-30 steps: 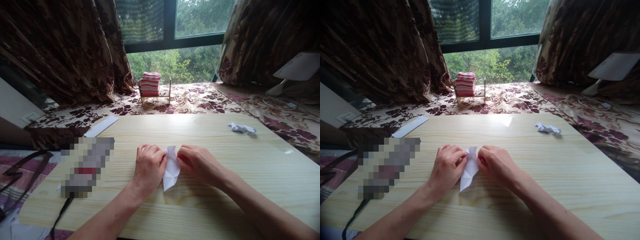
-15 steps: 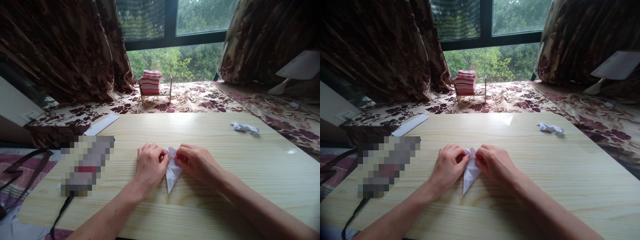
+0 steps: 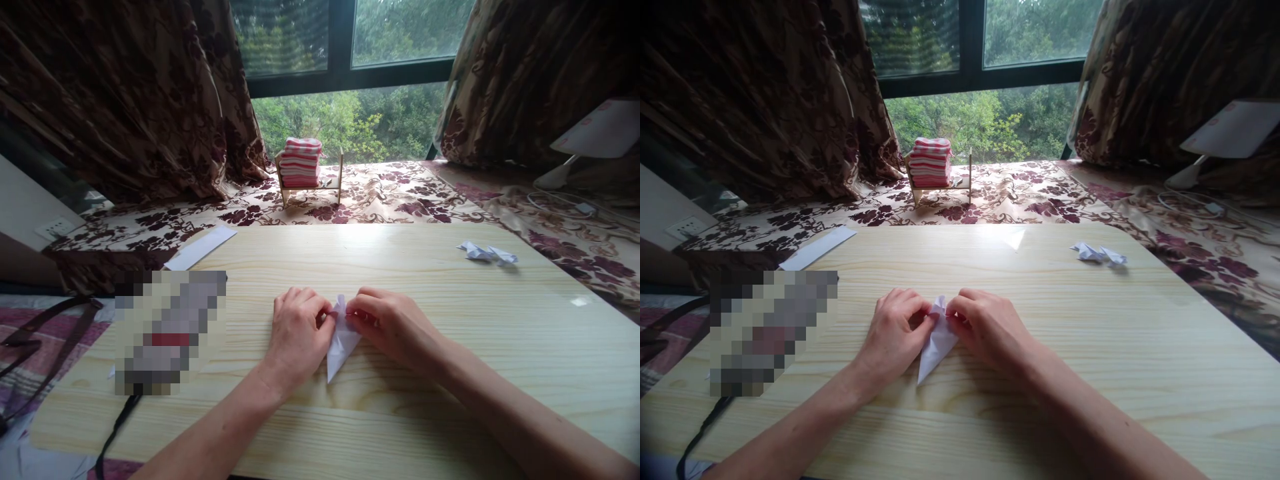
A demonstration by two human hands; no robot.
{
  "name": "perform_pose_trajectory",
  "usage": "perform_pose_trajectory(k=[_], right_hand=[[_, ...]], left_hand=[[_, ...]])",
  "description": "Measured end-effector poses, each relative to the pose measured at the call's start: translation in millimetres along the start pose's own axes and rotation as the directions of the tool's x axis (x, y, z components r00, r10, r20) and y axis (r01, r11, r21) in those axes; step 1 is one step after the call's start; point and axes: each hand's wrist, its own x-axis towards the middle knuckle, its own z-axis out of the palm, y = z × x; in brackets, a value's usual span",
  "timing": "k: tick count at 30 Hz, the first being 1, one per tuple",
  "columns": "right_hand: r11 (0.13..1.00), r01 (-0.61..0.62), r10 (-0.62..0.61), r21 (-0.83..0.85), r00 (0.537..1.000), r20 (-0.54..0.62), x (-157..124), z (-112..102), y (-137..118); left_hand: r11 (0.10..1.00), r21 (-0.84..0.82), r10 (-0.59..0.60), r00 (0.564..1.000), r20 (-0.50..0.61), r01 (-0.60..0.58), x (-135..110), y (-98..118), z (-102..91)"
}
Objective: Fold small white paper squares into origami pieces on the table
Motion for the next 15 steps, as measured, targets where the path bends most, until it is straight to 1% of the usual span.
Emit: perform_pose_trajectory(k=[5,9,12,15], right_hand=[[1.0,-0.005,0.005,-0.012,1.0,0.004,1,-2,-1],[1.0,-0.007,0.007,-0.002,1.0,0.011,1,-3,-2],[1.0,-0.017,0.017,0.002,1.0,0.013,1,-3,-2],[1.0,-0.029,0.029,-0.003,1.0,0.01,1,-3,-1]], left_hand=[[0.999,-0.026,-0.044,0.999,-0.017,0.044,3,-1,0.9],[0.999,0.032,-0.016,1.0,-0.024,0.017,9,-3,3.7],[0.997,0.078,-0.021,0.999,-0.041,0.024,10,-6,2.0],[0.998,0.057,-0.038,0.999,-0.031,0.04,7,-9,-1.5]])
